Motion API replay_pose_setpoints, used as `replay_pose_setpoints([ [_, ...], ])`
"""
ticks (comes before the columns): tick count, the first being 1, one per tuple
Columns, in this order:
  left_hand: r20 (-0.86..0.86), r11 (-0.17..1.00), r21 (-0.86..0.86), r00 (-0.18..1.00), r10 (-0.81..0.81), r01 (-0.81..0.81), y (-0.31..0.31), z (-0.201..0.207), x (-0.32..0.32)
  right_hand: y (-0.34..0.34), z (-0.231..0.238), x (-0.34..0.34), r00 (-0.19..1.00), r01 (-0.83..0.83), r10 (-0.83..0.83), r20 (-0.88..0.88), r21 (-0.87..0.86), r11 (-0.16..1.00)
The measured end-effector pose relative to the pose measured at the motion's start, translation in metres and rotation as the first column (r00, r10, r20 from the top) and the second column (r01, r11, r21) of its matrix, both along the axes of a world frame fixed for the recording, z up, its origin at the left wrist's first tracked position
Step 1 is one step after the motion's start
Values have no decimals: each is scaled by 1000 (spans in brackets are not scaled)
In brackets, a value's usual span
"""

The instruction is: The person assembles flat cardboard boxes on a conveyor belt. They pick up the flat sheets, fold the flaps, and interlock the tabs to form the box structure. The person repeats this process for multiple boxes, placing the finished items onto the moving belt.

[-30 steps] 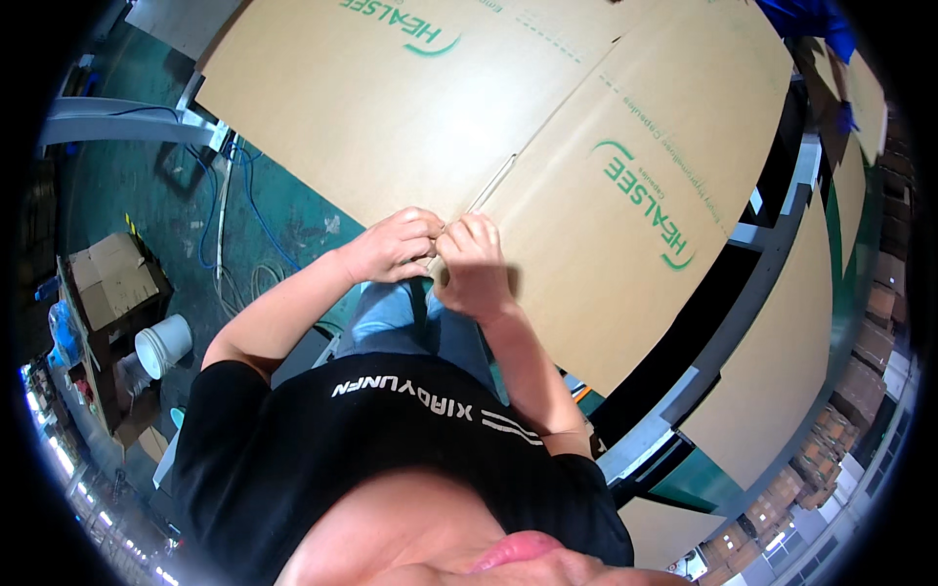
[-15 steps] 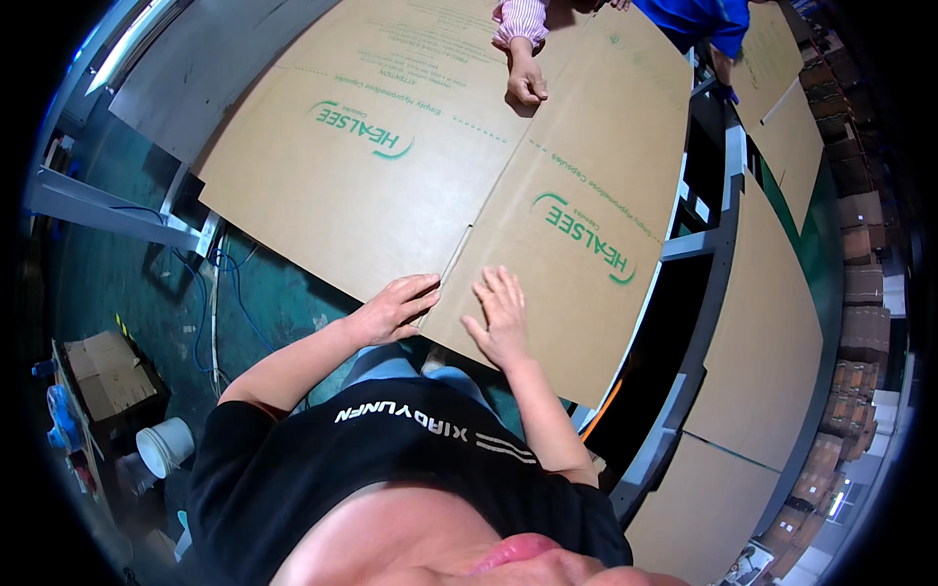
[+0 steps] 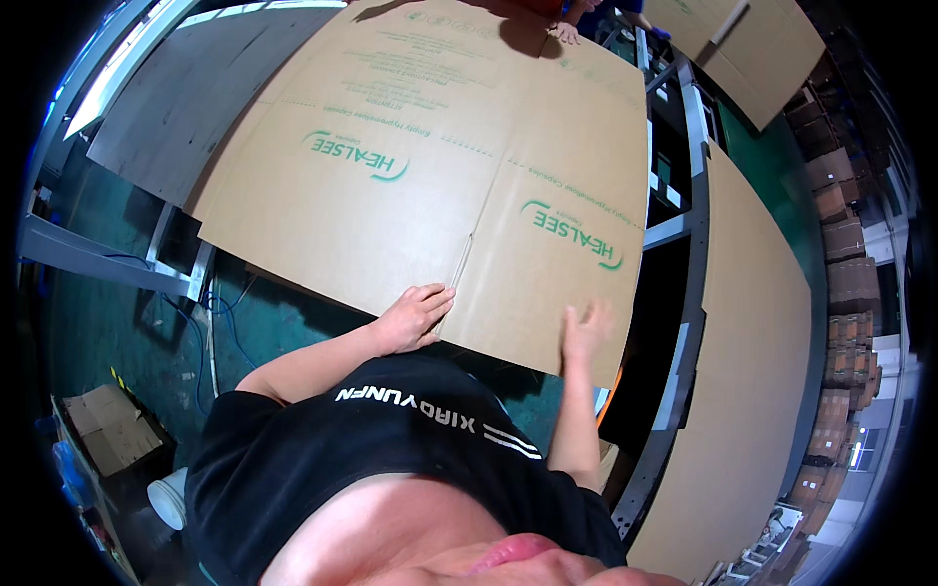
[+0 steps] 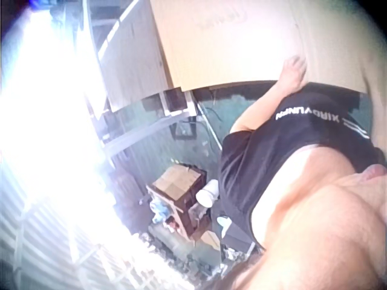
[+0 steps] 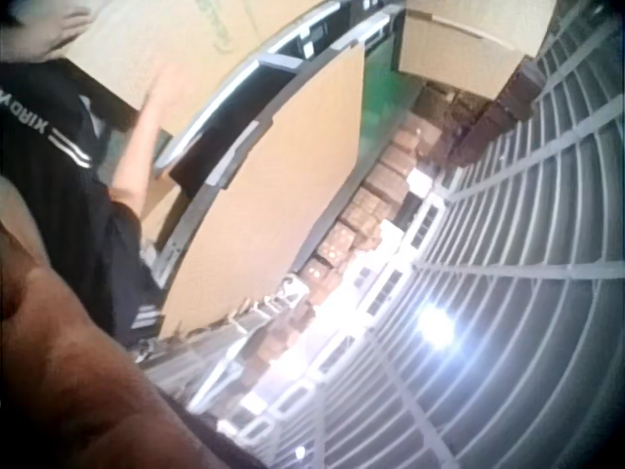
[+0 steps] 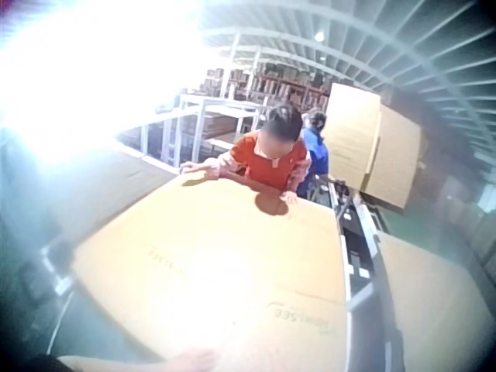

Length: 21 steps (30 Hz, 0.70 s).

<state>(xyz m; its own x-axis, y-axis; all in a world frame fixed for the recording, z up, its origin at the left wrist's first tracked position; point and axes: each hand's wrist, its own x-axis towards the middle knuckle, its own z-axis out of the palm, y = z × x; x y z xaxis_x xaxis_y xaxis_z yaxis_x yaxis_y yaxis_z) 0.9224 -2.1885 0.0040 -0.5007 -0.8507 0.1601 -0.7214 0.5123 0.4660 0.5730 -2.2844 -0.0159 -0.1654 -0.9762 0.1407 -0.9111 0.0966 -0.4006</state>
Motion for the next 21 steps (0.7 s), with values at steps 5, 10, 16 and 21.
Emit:
replay_pose_setpoints([
  [5,100,999,11,994,-40,39,-6,14,-4,-11,1,-100,971,189,-185,152,-17,982],
  [10,108,1000,-13,994,-23,25,-2,11,-4,-39,15,-103,937,124,-136,322,56,991],
  [16,-37,999,34,999,15,-14,13,22,23,-35,41,-101,558,2,-161,814,192,981],
  [21,140,999,-45,990,29,-23,19,-9,68,1,-13,-66,617,78,-80,783,41,996],
])
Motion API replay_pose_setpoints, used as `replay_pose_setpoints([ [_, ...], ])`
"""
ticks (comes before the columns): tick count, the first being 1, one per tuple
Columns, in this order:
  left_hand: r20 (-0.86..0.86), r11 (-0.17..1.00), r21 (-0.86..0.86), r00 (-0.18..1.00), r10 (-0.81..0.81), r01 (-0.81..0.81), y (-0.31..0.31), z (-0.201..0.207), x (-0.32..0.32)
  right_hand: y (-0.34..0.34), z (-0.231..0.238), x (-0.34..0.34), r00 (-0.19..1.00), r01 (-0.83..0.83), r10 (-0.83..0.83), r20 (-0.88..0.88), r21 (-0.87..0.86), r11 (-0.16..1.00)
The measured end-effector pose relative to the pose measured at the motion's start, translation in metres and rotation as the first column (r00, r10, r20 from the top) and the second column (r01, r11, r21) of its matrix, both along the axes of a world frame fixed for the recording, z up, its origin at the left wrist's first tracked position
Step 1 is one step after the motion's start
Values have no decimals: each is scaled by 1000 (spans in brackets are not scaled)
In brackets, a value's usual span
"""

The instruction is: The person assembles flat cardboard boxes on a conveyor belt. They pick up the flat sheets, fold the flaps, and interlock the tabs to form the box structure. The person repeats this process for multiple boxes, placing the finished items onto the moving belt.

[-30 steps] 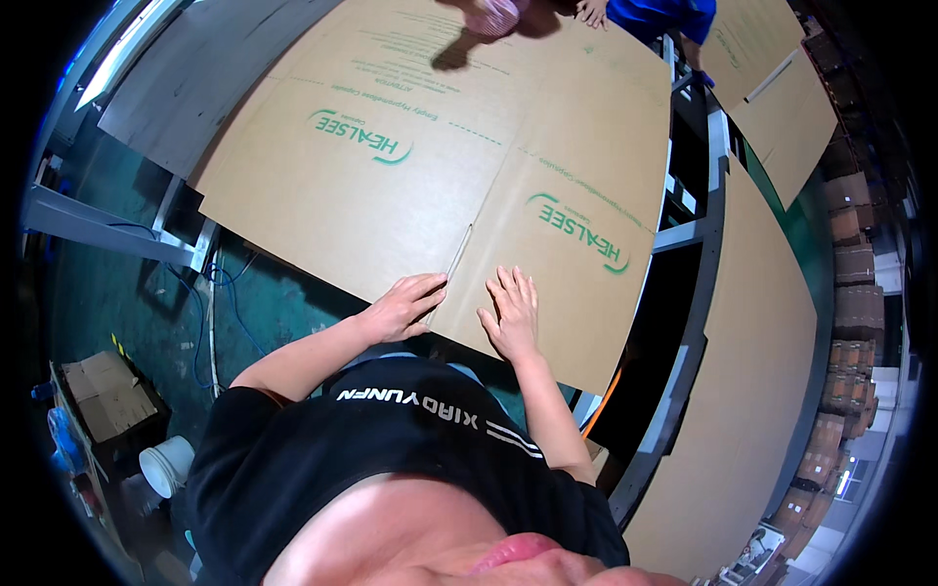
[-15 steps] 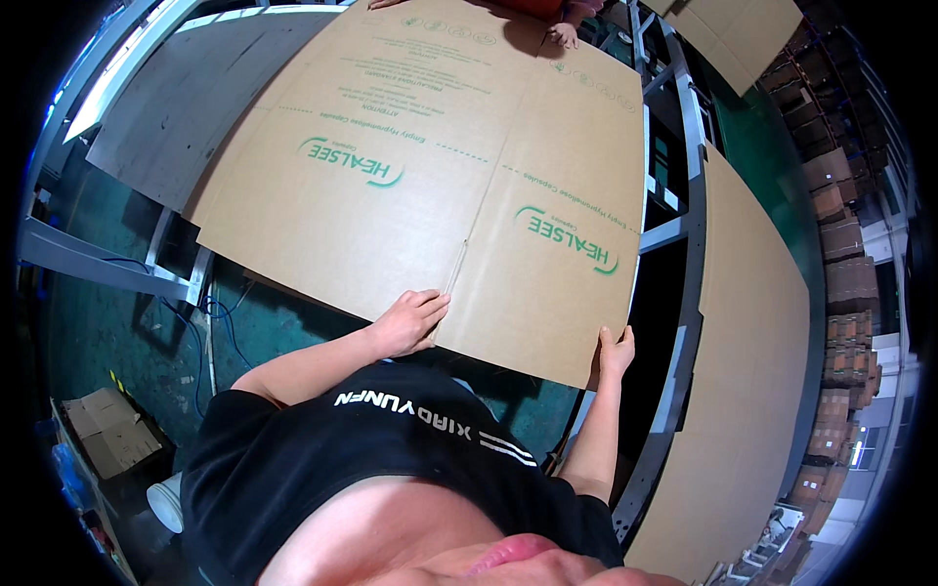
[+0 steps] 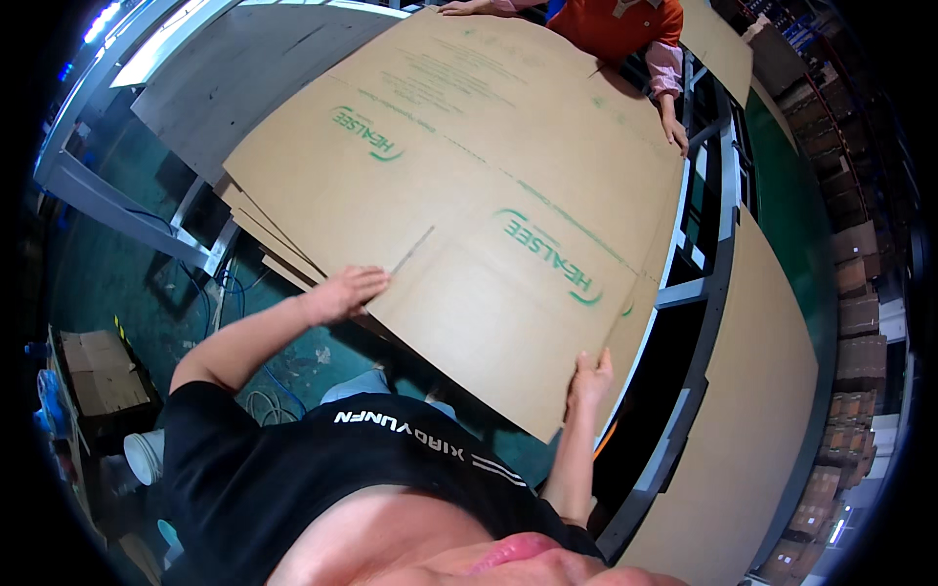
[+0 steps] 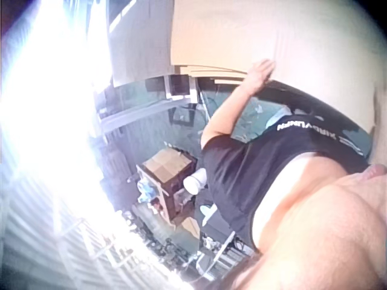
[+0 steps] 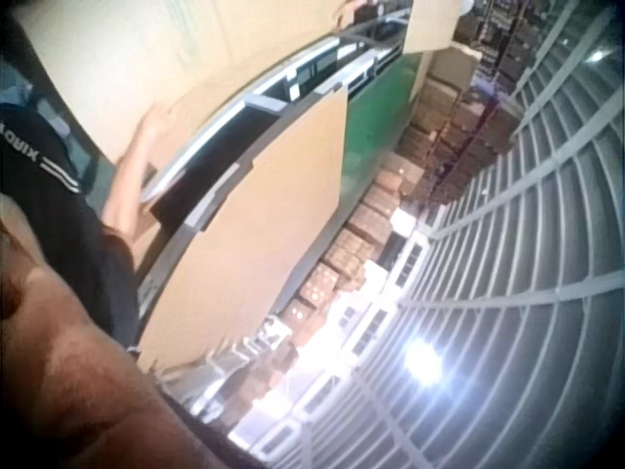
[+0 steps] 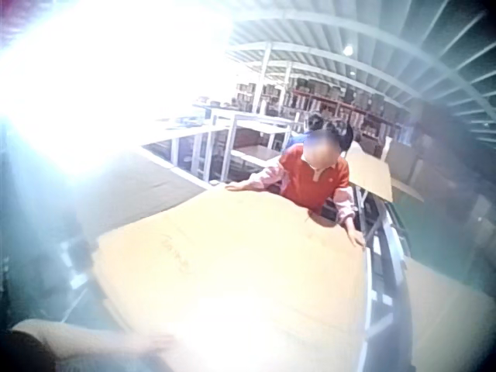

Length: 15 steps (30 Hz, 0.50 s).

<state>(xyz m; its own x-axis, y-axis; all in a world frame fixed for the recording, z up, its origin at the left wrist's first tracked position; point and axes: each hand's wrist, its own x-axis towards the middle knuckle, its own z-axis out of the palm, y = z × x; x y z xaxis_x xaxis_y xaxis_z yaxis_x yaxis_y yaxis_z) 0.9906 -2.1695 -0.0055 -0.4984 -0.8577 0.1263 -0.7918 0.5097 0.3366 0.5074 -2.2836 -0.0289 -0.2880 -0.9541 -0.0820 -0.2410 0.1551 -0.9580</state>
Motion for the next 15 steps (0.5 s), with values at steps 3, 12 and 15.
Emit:
replay_pose_setpoints([
  [3,72,999,1,996,53,-54,-6,0,18,1,-8,48,998,-1,3,65,-39,999],
  [12,201,992,7,972,120,-124,-35,-32,96,-31,-61,105,973,-16,24,-230,37,999],
  [15,225,993,10,968,110,-115,-32,-31,106,-28,-55,115,985,-42,46,-168,32,999],
])
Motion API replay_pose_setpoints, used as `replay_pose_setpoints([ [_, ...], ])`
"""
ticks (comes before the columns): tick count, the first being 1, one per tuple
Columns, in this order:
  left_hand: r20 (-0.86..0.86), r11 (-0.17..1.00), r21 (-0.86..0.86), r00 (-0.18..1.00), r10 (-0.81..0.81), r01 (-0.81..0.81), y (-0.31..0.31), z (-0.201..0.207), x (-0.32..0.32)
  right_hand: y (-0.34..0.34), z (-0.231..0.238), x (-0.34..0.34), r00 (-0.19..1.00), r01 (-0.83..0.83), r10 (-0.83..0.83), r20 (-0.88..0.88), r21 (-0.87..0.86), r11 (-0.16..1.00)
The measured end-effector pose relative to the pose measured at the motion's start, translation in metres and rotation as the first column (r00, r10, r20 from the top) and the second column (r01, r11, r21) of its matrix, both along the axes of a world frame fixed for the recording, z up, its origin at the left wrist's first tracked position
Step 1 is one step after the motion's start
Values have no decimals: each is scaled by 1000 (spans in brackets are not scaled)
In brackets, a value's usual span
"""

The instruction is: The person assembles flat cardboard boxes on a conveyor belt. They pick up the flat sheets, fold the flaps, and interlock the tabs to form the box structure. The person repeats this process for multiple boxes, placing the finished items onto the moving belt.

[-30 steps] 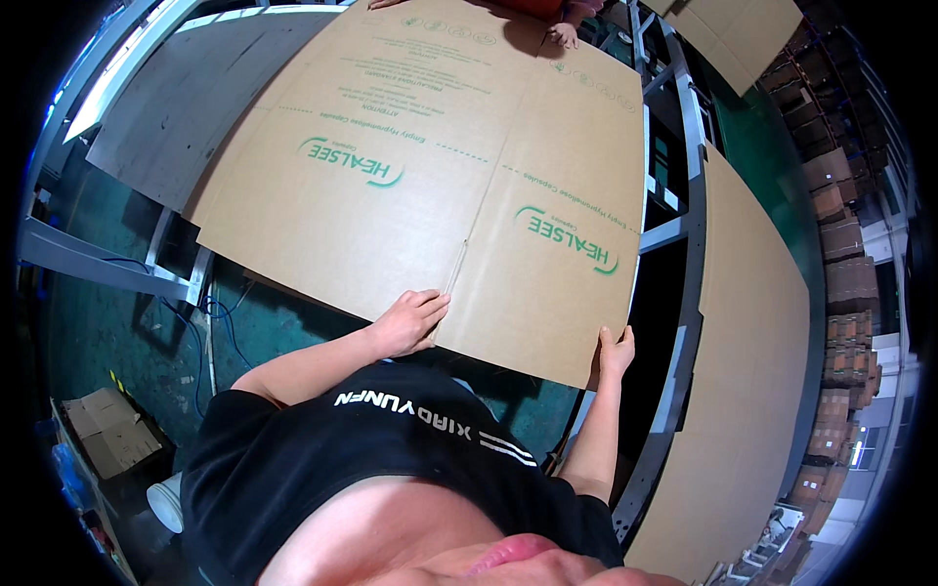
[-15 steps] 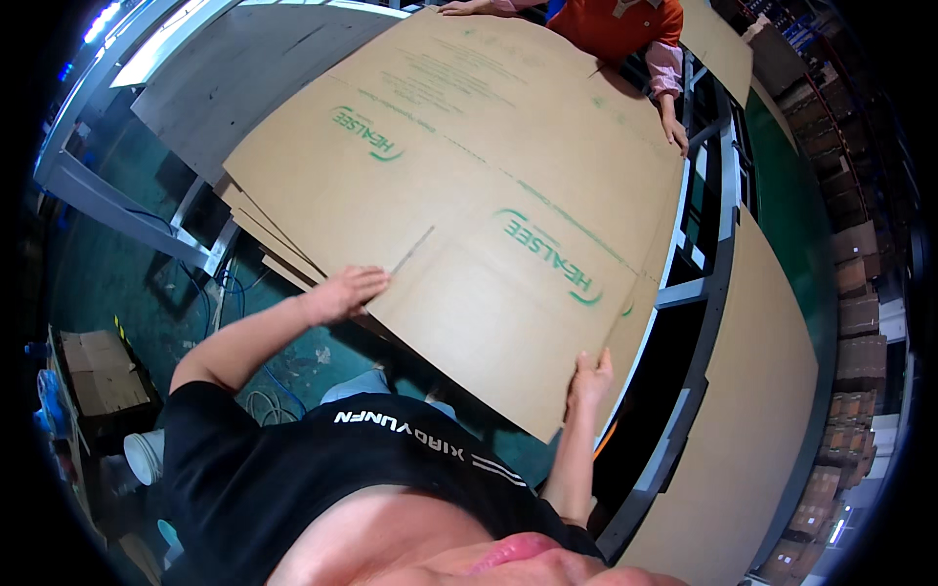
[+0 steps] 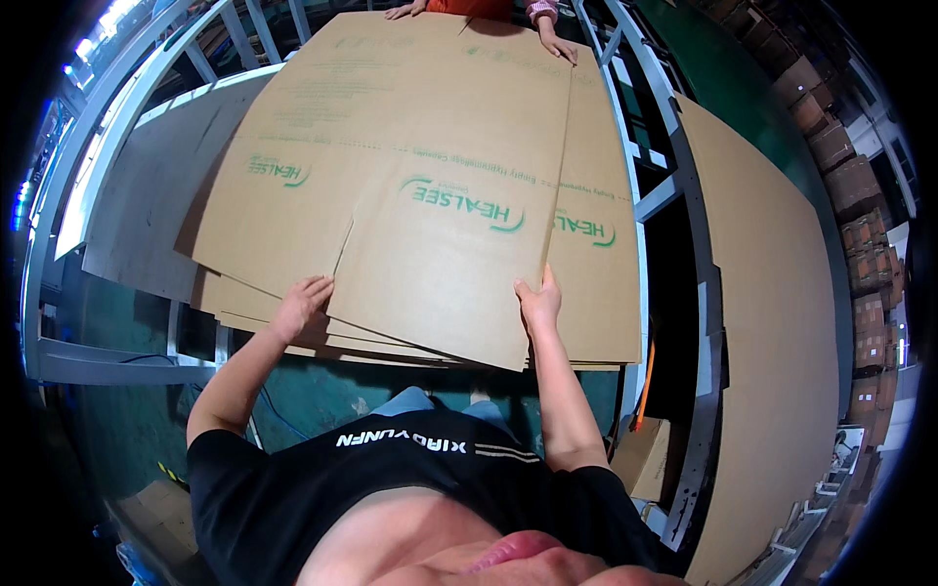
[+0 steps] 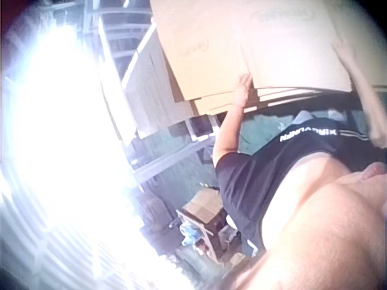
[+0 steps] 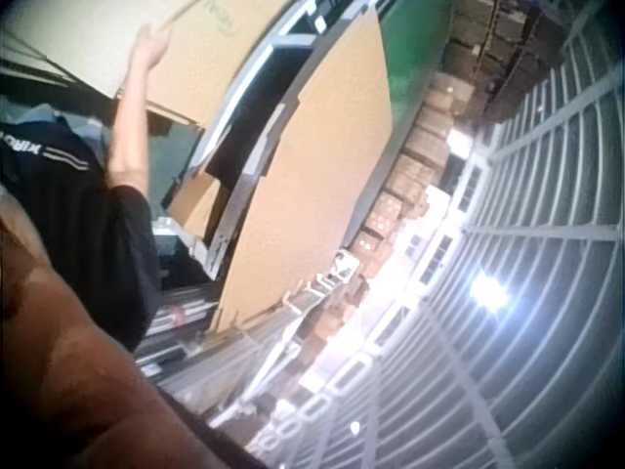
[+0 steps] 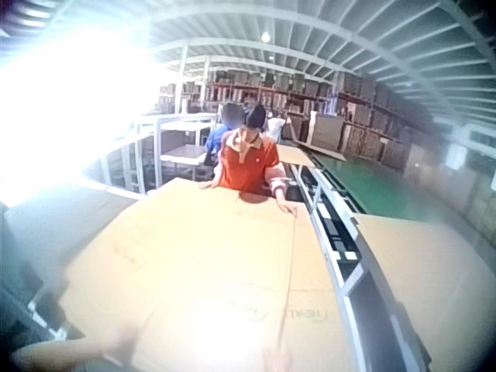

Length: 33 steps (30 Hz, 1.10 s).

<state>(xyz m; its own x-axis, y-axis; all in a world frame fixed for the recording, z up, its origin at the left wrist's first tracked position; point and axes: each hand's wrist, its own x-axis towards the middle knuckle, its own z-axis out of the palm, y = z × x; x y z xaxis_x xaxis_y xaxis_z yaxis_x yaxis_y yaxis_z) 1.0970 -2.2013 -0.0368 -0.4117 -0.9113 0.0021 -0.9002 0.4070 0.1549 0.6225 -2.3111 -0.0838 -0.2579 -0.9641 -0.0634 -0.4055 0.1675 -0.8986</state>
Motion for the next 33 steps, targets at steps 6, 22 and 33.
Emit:
replay_pose_setpoints([
  [6,-6,995,-64,997,-79,78,14,18,-20,6,14,-8,995,30,-21,-99,88,996],
  [22,81,1000,25,997,-14,12,2,11,21,75,101,-74,898,-2,-143,-415,-329,944],
  [33,394,839,-195,743,542,-508,65,-92,-120,474,57,-603,-24,938,-720,-694,-264,223],
])
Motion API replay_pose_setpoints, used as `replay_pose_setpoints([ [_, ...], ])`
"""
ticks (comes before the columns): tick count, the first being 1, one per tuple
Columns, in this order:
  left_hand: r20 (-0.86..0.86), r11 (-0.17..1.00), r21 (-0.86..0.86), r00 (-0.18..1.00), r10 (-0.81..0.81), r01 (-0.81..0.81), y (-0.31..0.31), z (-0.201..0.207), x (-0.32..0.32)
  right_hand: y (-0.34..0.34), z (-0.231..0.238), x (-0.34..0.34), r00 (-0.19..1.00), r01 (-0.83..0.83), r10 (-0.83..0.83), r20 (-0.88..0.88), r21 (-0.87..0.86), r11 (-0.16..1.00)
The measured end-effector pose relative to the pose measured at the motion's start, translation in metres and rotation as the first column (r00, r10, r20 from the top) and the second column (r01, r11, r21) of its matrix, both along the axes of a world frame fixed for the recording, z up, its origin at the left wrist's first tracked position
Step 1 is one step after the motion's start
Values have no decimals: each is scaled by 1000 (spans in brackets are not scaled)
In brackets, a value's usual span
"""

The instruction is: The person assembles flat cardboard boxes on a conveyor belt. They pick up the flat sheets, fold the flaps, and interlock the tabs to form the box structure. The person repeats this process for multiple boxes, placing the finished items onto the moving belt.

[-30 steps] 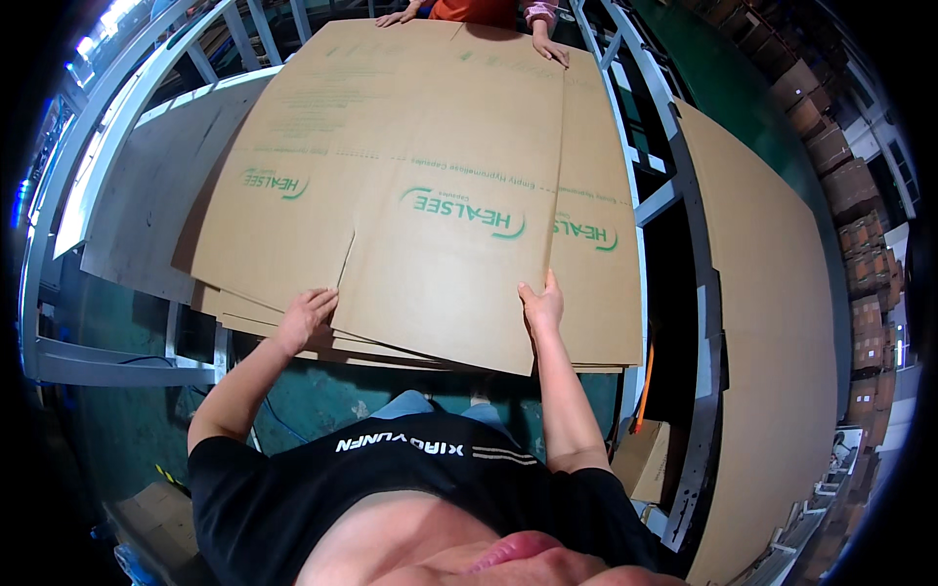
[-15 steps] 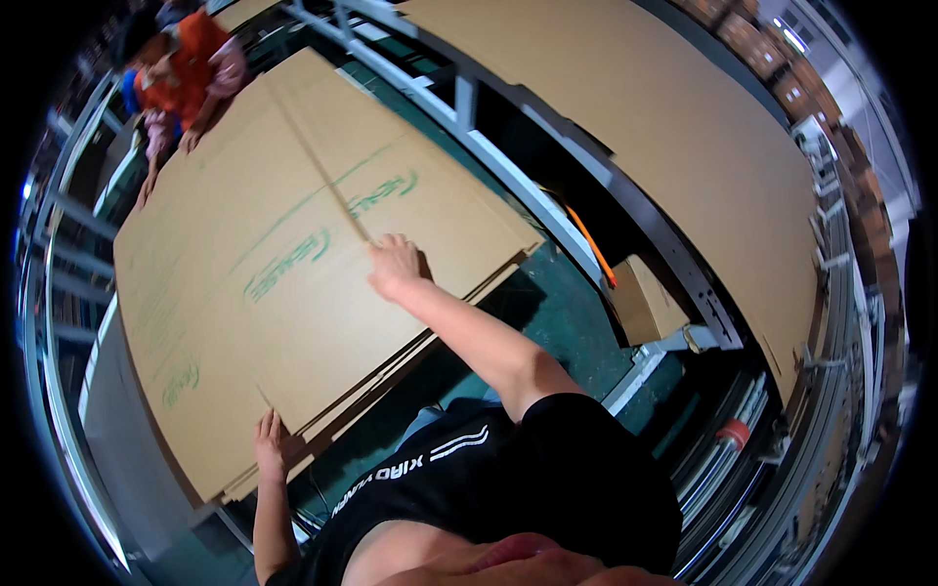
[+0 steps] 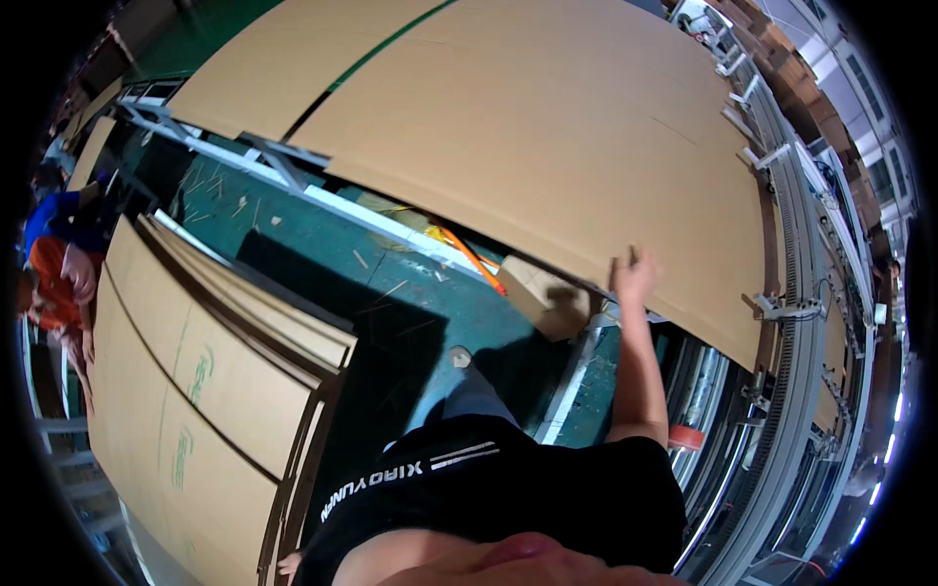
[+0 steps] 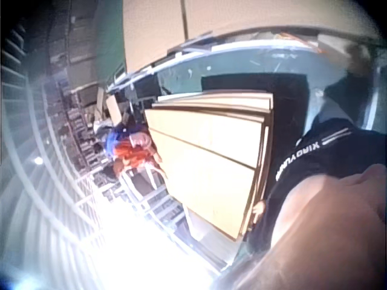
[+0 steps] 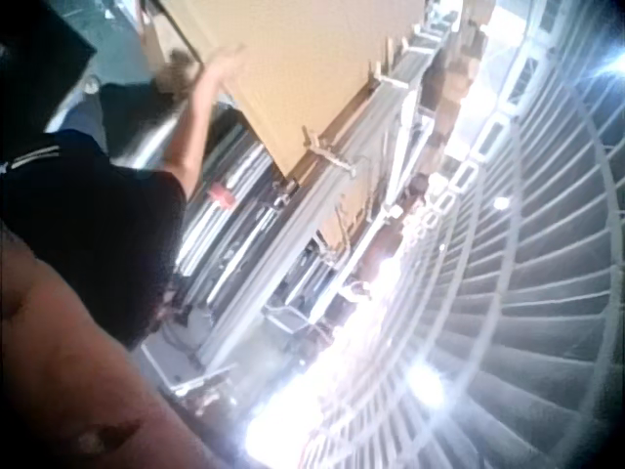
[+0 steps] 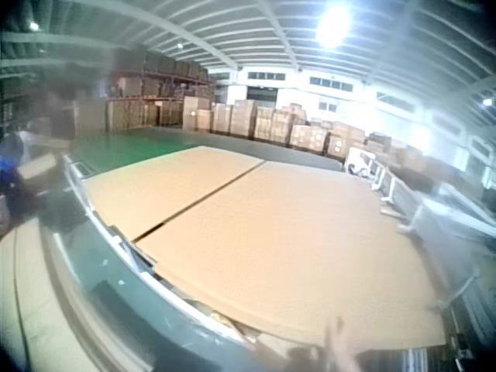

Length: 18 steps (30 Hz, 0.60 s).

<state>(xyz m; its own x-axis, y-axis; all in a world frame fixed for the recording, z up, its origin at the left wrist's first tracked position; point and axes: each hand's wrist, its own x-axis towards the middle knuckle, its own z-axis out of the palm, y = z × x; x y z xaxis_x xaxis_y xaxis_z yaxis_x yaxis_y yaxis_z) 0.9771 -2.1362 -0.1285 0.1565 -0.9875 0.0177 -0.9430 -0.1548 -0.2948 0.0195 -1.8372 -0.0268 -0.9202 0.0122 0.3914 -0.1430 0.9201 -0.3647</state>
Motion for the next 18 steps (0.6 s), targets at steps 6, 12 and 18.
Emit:
replay_pose_setpoints([
  [6,-355,914,356,933,-61,195,-3,17,-179,68,1,-91,768,450,-461,445,136,882],
  [12,-527,769,510,847,-76,387,-5,16,-249,5,9,-106,730,338,400,555,-801,494],
  [18,-691,560,529,707,-152,638,-18,35,-299,-99,168,-89,759,173,546,354,-919,355],
])
